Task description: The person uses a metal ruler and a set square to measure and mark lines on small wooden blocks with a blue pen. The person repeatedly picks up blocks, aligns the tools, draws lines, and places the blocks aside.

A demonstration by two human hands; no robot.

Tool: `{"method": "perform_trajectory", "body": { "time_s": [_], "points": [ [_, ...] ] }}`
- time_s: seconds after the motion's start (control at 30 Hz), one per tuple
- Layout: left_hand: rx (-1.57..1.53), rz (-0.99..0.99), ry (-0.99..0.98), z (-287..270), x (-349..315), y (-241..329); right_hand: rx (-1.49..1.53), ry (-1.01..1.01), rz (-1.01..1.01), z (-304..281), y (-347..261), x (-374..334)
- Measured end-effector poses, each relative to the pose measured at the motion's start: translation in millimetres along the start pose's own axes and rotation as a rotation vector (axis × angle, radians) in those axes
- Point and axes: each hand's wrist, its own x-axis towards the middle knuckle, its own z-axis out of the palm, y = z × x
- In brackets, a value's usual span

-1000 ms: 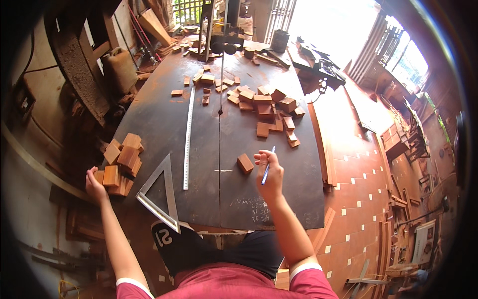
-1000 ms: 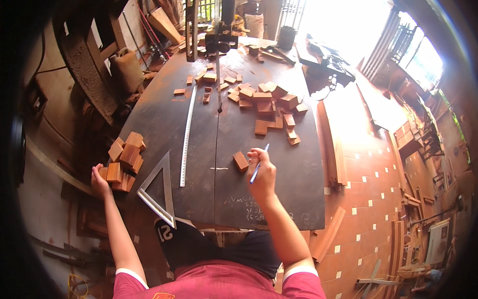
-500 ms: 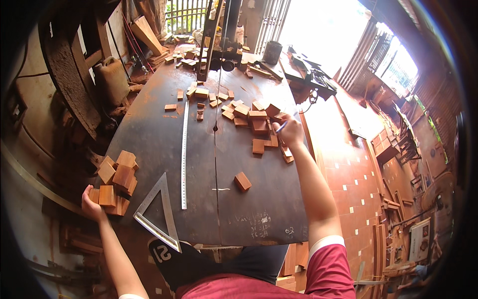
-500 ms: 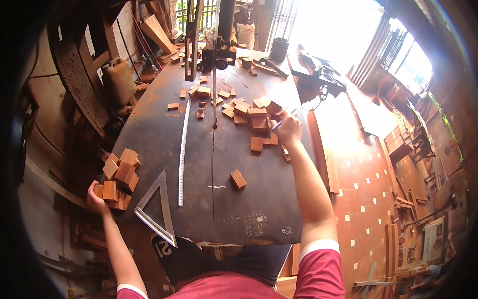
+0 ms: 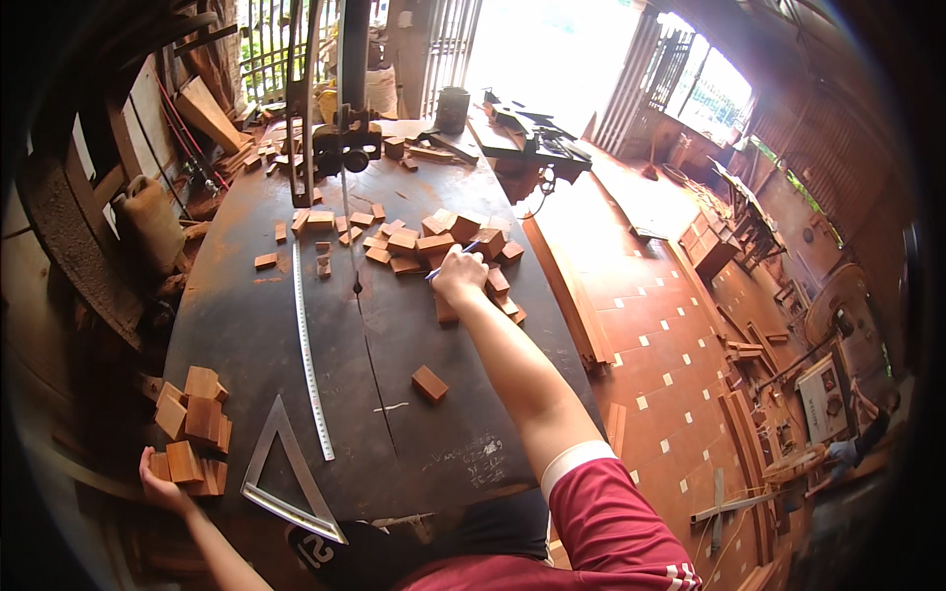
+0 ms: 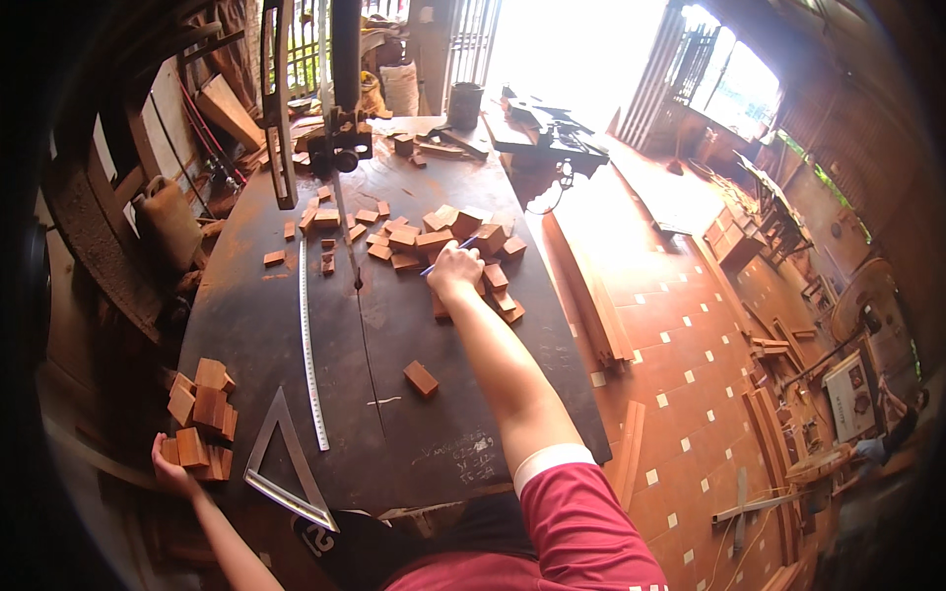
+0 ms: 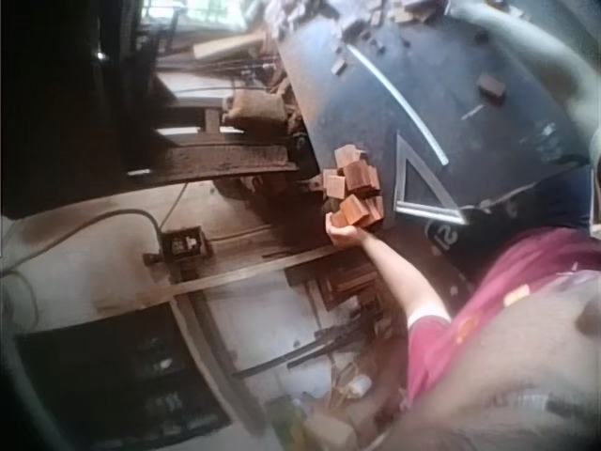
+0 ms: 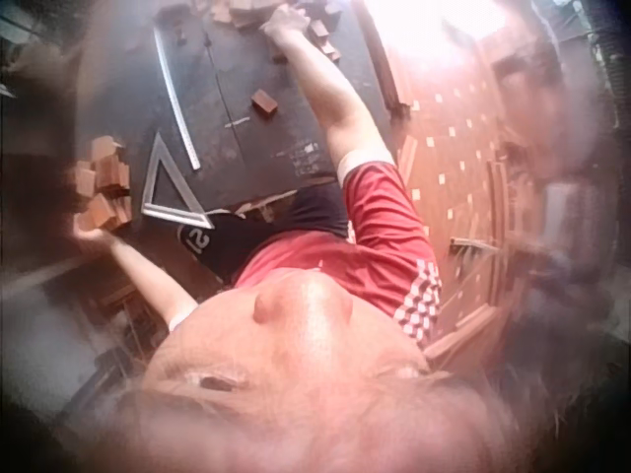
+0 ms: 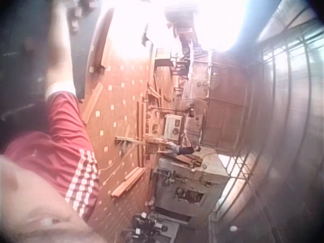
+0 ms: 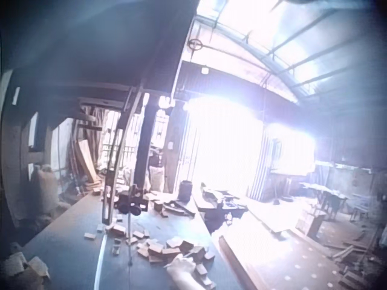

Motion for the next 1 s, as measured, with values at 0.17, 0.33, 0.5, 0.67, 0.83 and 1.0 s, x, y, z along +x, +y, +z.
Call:
{"method": "perform_trajectory", "body": {
  "time_s": [0.17,0.33,0.5,0.67,0.83,1.0],
  "points": [
    [0.053,0.015,-0.005,0,-3,9,0.215,0.134,-0.171,-27,12,-32],
    [0.1,0.043,-0.012,-5,0,4,0.613,0.188,-0.541,-61,32,-135],
    [0.043,-0.027,-0.072,-6,4,3,0.787,-0.126,-0.823,-64,33,-221],
    [-0.109,-0.088,-0.185,-15,13,9,0.683,-0.382,-0.924,-59,28,-254],
    [0.206,0.129,0.157,-36,-25,91,0.722,-0.453,-1.006,-56,20,-250],
    [0.105,0.223,-0.172,-18,-119,221,0.757,-0.457,-1.03,-57,9,-244]
  ]
}}
